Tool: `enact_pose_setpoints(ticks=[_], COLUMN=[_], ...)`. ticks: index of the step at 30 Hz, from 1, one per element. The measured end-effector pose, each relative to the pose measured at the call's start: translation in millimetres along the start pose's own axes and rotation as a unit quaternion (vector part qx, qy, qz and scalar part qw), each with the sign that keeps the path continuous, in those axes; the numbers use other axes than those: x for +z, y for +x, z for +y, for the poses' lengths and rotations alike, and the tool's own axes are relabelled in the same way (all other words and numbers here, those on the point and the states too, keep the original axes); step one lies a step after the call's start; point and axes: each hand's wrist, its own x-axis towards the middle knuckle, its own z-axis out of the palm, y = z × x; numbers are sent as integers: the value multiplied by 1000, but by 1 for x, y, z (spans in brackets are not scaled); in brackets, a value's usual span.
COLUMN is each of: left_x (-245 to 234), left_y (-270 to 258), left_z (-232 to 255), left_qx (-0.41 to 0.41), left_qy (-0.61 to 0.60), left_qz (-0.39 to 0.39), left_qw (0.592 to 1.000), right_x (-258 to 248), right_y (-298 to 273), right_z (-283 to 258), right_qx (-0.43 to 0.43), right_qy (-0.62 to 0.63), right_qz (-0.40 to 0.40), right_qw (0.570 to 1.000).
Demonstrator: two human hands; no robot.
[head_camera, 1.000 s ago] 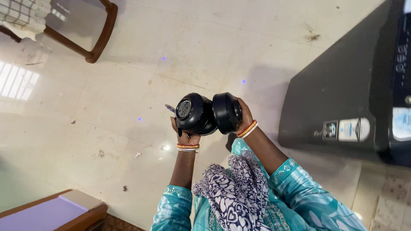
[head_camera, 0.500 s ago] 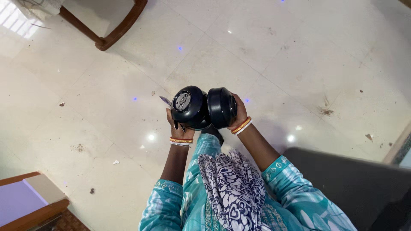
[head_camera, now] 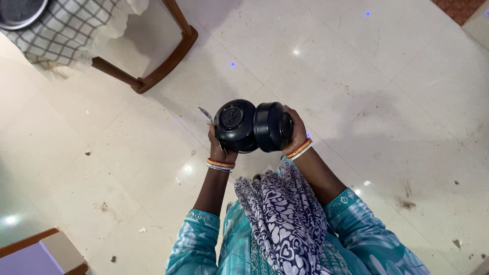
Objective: The person retrieves bowls and spoons from a shelf, rinses them under running water in a sink, and wipes each item with a cloth before placing them on a table.
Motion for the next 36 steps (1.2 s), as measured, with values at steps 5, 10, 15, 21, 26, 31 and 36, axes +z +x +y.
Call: enact_pose_setpoints(ticks=[5, 10, 15, 21, 26, 31, 36], left_x=[36, 90, 135, 146, 143, 158, 141], left_y=[161, 301, 429, 588, 732, 844, 945], left_z=[2, 4, 23, 81, 154, 218, 278], left_qx=[30, 30, 64, 94, 84, 100, 105], left_qy=[12, -12, -19, 2, -33, -49, -86], left_qz=[-21, 15, 34, 18, 14, 17, 28], left_qw=[999, 999, 997, 995, 996, 994, 990], right_x=[16, 53, 96, 140, 201, 251, 285], right_y=[135, 257, 380, 549, 694, 815, 941], right_z=[-107, -217, -293, -355, -387, -412, -418], right_qx=[6, 21, 39, 87, 136, 101, 116], right_qy=[-16, -31, -64, -69, -78, -78, -79], right_qz=[-27, -35, -89, -39, -42, -35, -76], right_qw=[999, 999, 993, 993, 987, 991, 987])
